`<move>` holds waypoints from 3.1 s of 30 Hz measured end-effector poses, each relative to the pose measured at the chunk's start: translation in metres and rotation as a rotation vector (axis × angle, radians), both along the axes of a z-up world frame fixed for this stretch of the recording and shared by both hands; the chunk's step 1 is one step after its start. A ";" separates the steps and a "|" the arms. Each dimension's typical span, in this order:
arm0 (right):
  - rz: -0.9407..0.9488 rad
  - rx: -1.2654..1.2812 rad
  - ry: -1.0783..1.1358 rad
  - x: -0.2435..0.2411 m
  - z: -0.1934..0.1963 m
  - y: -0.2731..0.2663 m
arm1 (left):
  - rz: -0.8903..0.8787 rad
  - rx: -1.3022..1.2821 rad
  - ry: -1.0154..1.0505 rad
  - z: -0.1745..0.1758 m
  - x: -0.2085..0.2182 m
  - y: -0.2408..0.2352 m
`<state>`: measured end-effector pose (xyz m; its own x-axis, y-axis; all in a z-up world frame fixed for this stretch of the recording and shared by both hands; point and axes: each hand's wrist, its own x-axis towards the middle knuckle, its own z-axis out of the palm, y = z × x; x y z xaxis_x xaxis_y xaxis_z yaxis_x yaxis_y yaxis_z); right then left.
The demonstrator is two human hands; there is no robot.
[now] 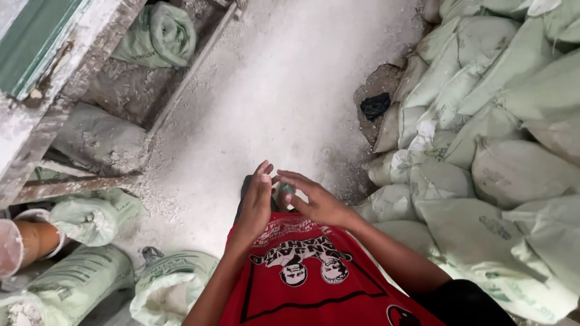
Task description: The person cleans a concrete floor with a yellow sponge, then moves a long green metal frame aside. They proceed to scoop white powder from a bag into a bucket and mix it by hand.
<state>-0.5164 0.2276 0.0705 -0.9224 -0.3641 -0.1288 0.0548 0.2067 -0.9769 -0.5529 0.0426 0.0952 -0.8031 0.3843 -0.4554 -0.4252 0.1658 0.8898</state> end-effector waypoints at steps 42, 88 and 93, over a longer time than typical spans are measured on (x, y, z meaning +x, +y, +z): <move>0.348 0.017 -0.412 -0.764 -0.098 0.005 | 0.447 -0.850 0.068 -0.072 -0.526 -0.023; -0.766 0.108 -0.292 -0.839 -0.139 -0.255 | 0.206 -1.204 -0.439 -0.224 -0.493 -0.558; -0.734 0.041 -0.447 -0.856 -0.116 -0.272 | 0.187 -1.392 -0.575 -0.147 -0.549 -0.520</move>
